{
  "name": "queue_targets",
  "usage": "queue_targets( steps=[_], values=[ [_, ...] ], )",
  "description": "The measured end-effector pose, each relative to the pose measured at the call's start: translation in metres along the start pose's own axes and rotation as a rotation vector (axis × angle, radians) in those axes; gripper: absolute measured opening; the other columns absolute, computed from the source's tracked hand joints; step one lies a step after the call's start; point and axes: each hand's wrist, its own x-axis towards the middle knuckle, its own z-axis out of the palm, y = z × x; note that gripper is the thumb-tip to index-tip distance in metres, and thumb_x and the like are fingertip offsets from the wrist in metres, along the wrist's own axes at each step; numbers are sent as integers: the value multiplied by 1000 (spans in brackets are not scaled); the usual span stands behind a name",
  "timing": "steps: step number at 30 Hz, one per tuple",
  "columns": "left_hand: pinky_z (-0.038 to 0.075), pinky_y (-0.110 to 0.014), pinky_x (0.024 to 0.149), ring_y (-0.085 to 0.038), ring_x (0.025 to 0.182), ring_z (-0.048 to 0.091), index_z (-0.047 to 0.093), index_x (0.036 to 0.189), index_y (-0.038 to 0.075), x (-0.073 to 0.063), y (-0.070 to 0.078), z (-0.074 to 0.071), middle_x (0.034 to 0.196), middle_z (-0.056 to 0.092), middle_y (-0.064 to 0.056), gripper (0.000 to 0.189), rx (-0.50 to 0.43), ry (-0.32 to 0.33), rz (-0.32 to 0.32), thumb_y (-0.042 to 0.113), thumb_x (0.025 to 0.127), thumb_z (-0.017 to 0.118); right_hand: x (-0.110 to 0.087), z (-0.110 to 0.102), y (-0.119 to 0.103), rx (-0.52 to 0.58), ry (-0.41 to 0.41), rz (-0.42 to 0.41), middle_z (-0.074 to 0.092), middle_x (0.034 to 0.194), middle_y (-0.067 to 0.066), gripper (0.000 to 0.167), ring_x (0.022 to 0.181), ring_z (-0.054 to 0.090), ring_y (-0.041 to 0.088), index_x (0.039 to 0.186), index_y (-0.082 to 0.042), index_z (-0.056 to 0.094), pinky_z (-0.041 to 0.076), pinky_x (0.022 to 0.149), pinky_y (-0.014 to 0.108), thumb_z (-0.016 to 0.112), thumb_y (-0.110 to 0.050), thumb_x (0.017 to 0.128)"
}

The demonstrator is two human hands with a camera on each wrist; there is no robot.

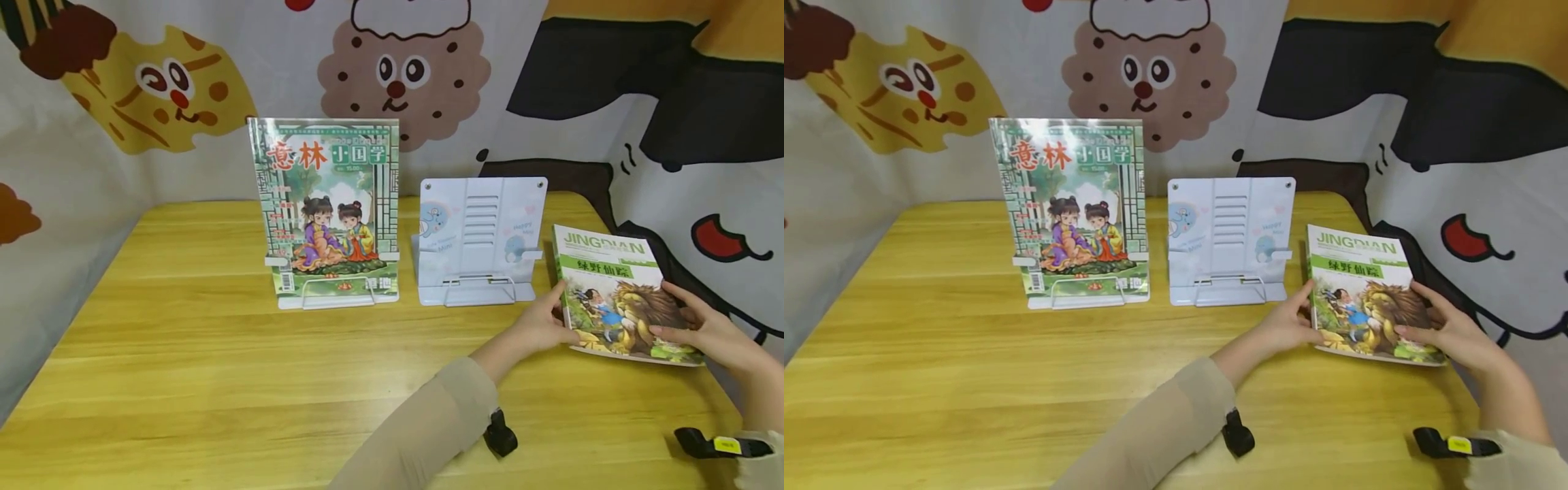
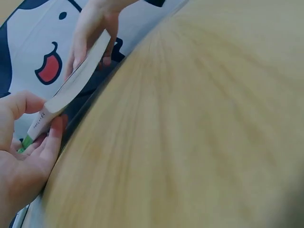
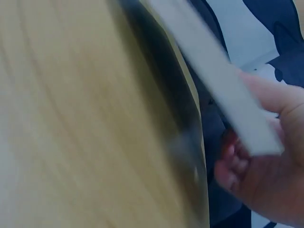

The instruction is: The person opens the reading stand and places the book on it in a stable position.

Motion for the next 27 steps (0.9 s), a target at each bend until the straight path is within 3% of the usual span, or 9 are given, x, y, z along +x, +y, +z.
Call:
queue_targets(
  steps=[1,3,5,7,9,13,16,21,27],
  values=[
    [51,-24,60,-6,75,55,21,149,44,-1,0,0,122,49,7,102,-6,-10,3,-2,77,77,-3,0,1,17,25,-16,-9,149,38,91,130,-4,62,152,-32,-11,12,88,80,60,-26,96],
    [51,-24,61,-6,77,56,21,149,44,-2,-1,-1,123,49,5,104,-24,-32,12,-6,76,76,-8,1,3,20,95,-63,23,143,39,81,131,26,49,153,-34,-2,30,96,64,56,-22,98],
    [52,-24,62,-5,78,57,21,149,45,-3,-1,-2,124,48,6,106,-36,-56,19,-8,76,75,-14,1,4,29,156,-109,50,114,30,73,112,49,25,154,-35,6,44,87,37,52,-16,100],
    [52,-24,62,-5,79,58,20,148,47,-5,-1,-3,126,47,5,107,-56,-84,28,-11,76,74,-18,1,3,24,218,-141,49,76,12,71,74,48,10,154,-33,13,37,58,24,52,-10,99],
    [52,-25,61,-5,79,59,19,147,50,-7,1,-4,128,45,6,109,-68,-102,38,-13,76,73,-22,2,2,51,247,-181,35,65,2,71,60,35,7,154,-31,15,26,50,27,51,-5,98],
    [53,-24,62,-5,80,60,18,146,54,-10,5,-6,134,42,6,113,-69,-119,77,-15,74,73,-25,2,-3,121,278,-269,57,98,-6,77,71,43,-8,155,-25,12,33,51,13,49,6,96],
    [53,-22,64,-4,79,60,16,145,55,-15,11,-10,140,38,4,116,-28,-130,115,-15,73,73,-27,2,-9,127,322,-330,48,129,-14,81,86,47,-13,155,-24,10,40,57,7,48,13,93],
    [52,-18,64,-2,76,59,11,148,52,-22,26,-25,147,33,2,115,121,-140,208,-11,75,75,-30,1,-33,313,336,-461,53,106,-12,86,65,49,0,155,-18,11,38,49,17,43,25,87],
    [50,-17,56,0,69,58,8,149,49,-32,49,-45,152,27,8,110,275,-87,308,-2,79,75,-29,1,-67,671,283,-618,49,129,6,88,99,61,6,154,-10,15,50,68,11,34,35,81]
  ],
)
